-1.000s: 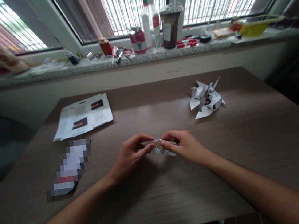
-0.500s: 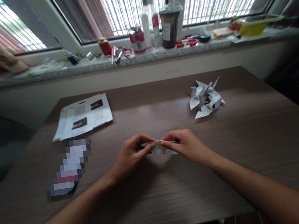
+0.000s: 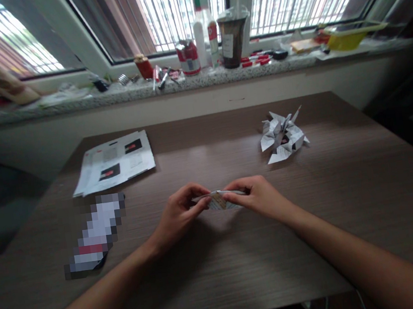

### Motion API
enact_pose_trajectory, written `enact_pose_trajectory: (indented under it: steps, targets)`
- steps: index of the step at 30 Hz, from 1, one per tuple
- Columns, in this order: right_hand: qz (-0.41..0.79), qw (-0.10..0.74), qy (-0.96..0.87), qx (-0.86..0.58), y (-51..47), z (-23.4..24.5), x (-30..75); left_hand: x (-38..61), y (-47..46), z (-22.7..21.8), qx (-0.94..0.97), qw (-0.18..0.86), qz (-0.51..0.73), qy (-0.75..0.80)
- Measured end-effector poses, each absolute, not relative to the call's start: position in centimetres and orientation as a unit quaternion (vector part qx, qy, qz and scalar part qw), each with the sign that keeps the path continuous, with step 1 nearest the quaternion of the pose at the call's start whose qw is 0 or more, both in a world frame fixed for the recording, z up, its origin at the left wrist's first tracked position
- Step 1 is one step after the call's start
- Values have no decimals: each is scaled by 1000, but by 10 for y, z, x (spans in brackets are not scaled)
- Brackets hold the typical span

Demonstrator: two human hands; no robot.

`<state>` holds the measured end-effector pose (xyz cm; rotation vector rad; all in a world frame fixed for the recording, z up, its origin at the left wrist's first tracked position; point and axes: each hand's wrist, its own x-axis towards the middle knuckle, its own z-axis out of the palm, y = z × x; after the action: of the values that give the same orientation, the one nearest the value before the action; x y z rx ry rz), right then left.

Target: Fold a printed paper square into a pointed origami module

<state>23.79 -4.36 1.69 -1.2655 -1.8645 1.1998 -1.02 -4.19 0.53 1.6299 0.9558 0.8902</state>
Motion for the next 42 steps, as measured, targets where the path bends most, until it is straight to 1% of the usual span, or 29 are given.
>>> enact_pose_trajectory:
  steps: [4,15,27,31,37,42]
  targets:
    - [453,291,-697,-473,-44,16,239,-11,-42,4,674,502,371,396]
    - [433,284,-727,-451,-50,18,234,-8,-44,10,729,486,306,372]
    - [421,264,-749,-438,-51,14,230,-8,-43,11,742,464,300,379]
    - [452,280,-718,-449,-48,14,230,-8,-42,11,725,471,310,396]
    - [442,338,-652,-515,-41,13,237,-9,-40,10,685,474,340,436]
    - [493,338,-639,-485,-40,7,235,-9,-39,9,637,512,361,449]
